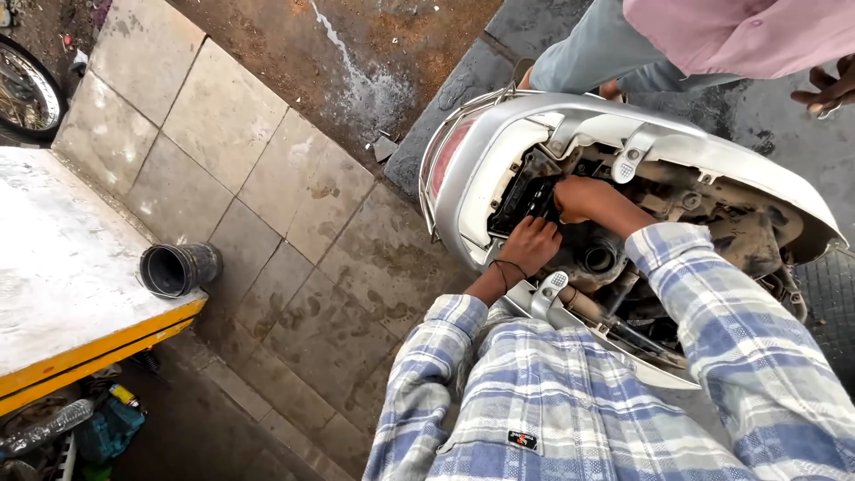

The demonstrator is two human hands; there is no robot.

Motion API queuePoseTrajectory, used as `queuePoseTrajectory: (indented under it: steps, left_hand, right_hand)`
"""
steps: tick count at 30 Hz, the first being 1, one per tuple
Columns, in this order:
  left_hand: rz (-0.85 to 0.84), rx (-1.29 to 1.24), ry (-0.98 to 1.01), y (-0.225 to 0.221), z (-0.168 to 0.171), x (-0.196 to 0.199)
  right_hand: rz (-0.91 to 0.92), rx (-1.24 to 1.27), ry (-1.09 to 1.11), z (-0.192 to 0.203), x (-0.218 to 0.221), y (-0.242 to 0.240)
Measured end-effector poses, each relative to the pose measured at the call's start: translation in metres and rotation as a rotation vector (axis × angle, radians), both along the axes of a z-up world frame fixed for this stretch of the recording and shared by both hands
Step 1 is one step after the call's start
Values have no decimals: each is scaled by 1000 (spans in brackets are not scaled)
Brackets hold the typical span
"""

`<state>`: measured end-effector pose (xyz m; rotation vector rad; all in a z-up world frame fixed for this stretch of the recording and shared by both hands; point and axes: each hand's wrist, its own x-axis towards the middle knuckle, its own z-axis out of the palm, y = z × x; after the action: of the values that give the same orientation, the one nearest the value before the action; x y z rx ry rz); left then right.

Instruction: The person works on a scooter with its body panel removed, wiping components with a striped cloth and using a green-handled screwdriver on parts inside the scooter's frame. They alternate between unscrewing and cleaning the exposed area, with another person briefly assisting near the end.

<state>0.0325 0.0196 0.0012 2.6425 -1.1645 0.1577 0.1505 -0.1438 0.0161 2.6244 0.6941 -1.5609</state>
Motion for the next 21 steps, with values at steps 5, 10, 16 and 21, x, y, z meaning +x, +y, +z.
queuePoseTrajectory:
  steps: [5, 10, 16, 21]
  left_hand:
    - [-86, 0, 70, 4, 4, 5]
    - [-109, -34, 121, 1, 1, 6]
    - [-77, -13, 78, 13, 15, 8]
    - [-14, -51, 60, 11, 15, 3]
  right_hand:
    - [-119, -14, -23, 27, -9, 2]
    - [-503, 162, -148, 5, -60, -25]
    - [-607, 181, -260, 34, -85, -17]
    - [-1103, 448, -471, 34, -192, -35]
